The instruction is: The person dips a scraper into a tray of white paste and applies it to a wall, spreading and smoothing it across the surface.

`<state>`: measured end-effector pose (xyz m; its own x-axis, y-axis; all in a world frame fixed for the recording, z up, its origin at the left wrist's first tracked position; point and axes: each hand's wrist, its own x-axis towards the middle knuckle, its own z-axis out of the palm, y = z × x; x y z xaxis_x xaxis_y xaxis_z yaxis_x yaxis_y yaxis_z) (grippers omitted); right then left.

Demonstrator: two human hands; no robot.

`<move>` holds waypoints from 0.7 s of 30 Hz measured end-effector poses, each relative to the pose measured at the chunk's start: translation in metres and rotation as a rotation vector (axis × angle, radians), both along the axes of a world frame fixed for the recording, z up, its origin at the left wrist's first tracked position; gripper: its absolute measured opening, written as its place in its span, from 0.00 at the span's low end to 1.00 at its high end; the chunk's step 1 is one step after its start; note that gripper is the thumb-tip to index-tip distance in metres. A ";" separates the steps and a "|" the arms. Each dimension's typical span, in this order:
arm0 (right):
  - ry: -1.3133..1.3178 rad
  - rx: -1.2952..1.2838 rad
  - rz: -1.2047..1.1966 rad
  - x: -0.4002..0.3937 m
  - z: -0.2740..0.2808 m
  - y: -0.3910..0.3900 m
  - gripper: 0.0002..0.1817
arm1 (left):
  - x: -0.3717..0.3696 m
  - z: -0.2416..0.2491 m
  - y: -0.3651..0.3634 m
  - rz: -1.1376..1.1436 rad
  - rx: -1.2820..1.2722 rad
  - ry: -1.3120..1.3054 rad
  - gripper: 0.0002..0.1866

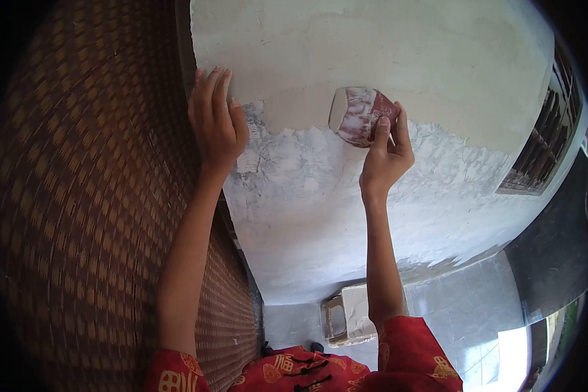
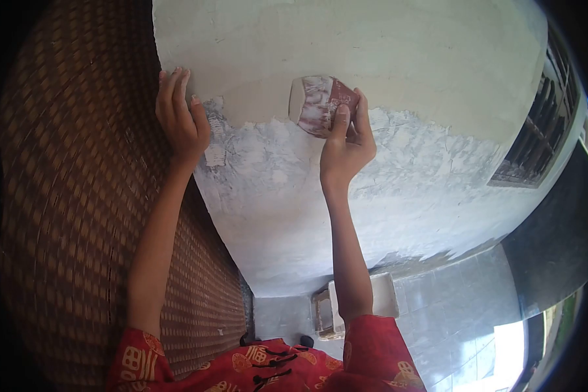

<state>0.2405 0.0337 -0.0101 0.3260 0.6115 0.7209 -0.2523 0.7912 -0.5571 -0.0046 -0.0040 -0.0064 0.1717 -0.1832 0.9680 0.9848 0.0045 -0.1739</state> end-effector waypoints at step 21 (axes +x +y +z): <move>-0.083 0.046 -0.274 0.092 -0.009 -0.088 0.20 | 0.089 -0.043 -0.022 -0.426 -0.205 -0.083 0.24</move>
<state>0.3329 -0.0541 -0.0191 0.4128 0.4751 0.7771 0.0192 0.8485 -0.5289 0.0846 -0.0263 -0.0493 0.0436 -0.0243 0.9988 0.9021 -0.4286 -0.0498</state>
